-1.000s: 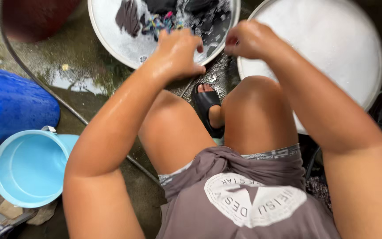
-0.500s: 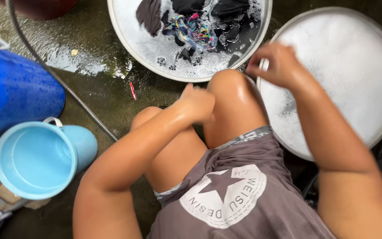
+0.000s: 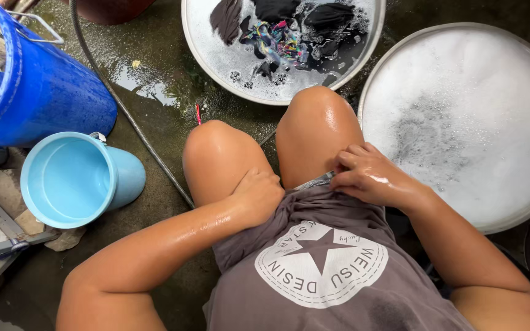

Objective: The person picks up clothes and a small stool, then washes the laundry by hand in large basins of soapy water by scrubbing and wringing the items.

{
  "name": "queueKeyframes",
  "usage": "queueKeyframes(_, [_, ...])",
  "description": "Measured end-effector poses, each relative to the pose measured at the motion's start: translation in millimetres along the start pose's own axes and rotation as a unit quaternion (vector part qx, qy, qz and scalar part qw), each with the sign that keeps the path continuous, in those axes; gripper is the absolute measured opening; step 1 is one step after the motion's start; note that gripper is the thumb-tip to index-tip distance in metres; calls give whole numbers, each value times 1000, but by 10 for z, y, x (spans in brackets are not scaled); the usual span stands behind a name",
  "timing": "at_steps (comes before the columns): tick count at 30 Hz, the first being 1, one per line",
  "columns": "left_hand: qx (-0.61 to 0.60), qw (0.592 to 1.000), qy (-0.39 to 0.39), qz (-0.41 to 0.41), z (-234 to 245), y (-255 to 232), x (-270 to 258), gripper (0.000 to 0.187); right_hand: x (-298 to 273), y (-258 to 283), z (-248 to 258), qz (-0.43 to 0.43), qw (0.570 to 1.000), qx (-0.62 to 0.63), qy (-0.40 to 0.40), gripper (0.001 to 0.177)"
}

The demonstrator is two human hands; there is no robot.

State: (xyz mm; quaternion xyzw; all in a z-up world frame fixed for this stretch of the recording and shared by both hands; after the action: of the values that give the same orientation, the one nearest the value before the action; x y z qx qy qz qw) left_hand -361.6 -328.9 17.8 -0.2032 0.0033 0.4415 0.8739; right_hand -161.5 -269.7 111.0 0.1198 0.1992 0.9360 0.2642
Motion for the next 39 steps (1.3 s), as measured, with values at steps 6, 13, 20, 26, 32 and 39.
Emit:
queueKeyframes(6, [-30, 908, -410, 76, 762, 319, -207, 21, -375, -902, 45, -362, 839, 376, -156, 19])
queueKeyframes(13, [-174, 826, -469, 259, 874, 2246, 81, 11, 1178, -2497, -339, -203, 863, 280, -368, 13])
queueKeyframes(20, [-309, 901, 78, 295, -702, 3451, 714, 41, 851, -3718, -2321, -337, 934, 110, 36, 33])
queueKeyframes(26, [-123, 968, -58, 213, -705, 4169, 2239, 41, 846, -4063, -2483, -391, 913, 119, 13, 27])
queueKeyframes(32, [-450, 723, -264, 452, -2162, 3815, 3750, 33, 1959, -4060, -2128, -200, 956, -31, -212, 34])
queueKeyframes(39, [-236, 885, -57, 397, -2037, 3403, 3384, 56, 2349, -4180, -2690, -273, 962, -4, 12, 46])
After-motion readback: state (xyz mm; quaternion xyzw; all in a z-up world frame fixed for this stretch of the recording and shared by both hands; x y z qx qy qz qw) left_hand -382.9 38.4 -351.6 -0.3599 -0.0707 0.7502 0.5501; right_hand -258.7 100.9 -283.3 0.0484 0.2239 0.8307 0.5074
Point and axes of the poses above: each hand's wrist, its own x-axis towards the middle knuckle, its own z-axis out of the back of the hand, y = z × x, the point moved 5 cm from there along x, towards the middle knuckle, and after that the axes turned 10 degrees about -y, right-handed, at the moved point
